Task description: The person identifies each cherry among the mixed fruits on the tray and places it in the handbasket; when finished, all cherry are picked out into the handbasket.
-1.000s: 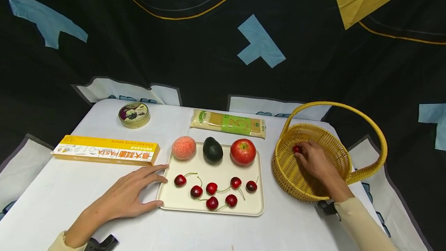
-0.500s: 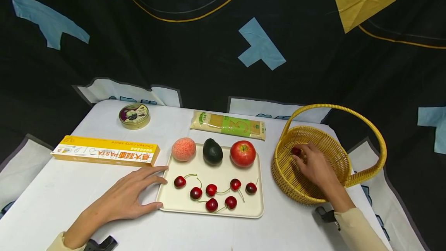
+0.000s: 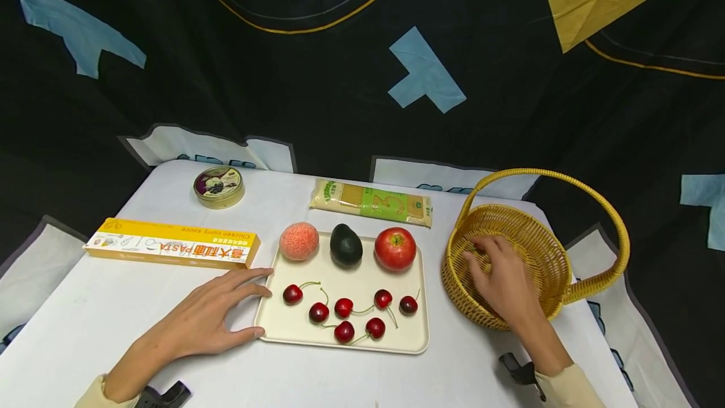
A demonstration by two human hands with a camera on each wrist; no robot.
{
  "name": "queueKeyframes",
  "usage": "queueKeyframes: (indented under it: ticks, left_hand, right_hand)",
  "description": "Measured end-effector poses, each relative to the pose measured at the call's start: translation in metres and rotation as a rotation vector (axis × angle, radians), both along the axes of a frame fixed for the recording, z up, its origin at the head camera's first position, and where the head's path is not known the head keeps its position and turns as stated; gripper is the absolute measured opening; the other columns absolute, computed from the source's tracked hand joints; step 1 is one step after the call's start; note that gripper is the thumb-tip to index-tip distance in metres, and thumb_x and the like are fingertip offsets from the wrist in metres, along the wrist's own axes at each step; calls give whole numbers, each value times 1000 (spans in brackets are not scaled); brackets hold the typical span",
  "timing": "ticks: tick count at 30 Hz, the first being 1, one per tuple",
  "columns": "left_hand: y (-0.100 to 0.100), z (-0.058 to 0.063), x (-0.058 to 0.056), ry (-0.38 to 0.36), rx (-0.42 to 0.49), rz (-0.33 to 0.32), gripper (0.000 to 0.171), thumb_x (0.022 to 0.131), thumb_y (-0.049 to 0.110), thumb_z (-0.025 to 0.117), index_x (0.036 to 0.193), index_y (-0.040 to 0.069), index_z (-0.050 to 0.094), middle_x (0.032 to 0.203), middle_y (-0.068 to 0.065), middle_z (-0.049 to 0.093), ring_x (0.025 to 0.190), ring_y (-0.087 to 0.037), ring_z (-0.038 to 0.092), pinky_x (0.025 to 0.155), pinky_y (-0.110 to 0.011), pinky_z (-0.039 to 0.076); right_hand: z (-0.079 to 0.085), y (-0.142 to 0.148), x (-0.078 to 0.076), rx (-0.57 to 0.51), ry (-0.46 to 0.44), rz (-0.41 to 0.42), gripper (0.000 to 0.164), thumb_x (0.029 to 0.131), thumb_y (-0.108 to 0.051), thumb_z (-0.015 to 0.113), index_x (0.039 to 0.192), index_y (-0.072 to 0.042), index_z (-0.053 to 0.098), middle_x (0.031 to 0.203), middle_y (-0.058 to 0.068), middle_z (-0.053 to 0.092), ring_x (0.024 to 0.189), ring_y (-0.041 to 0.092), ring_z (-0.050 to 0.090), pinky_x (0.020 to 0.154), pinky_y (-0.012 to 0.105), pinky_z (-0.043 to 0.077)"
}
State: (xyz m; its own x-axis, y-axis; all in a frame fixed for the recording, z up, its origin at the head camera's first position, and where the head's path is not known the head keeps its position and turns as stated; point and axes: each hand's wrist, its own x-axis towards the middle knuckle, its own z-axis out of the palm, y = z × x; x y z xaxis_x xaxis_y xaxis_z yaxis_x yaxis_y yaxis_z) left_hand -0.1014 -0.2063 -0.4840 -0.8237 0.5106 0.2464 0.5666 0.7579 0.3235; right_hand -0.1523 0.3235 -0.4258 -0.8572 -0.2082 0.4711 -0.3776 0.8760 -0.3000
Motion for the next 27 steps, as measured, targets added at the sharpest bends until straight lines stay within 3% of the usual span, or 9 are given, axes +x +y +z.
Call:
queueKeyframes:
  ticks: [4, 9, 21, 27]
  left_hand:
    - [0, 0, -1, 9, 2, -4, 51, 82, 60, 87, 122, 31, 74, 158, 4, 57, 143, -25, 57, 108, -53, 54]
    - [0, 0, -2, 4, -2, -7, 50, 84, 61, 85, 122, 31, 74, 158, 5, 57, 143, -24, 57, 109, -53, 54]
    - [0, -1, -1, -1, -6, -4, 50, 85, 61, 85, 123, 32, 74, 158, 5, 57, 143, -24, 56, 109, -53, 53]
    - [-1, -1, -1, 10, -3, -4, 50, 84, 60, 86, 122, 31, 74, 158, 5, 57, 142, -25, 57, 109, -53, 53]
  right_hand:
    - [4, -13, 9, -28, 62, 18, 36, 91, -6, 84, 124, -1, 72, 113, 13, 70, 94, 30, 69, 78, 33, 56]
    - [6, -29, 19, -56, 77, 55, 39, 90, -4, 85, 126, -2, 71, 119, 12, 71, 91, 26, 69, 80, 7, 46]
    - [-5, -56, 36, -119, 105, 195, 52, 81, 4, 89, 129, -6, 72, 124, 4, 71, 106, 22, 70, 100, 3, 44]
    - [-15, -66, 42, -124, 68, 224, 51, 81, 4, 90, 127, -9, 73, 121, 4, 71, 89, 18, 67, 80, 14, 55]
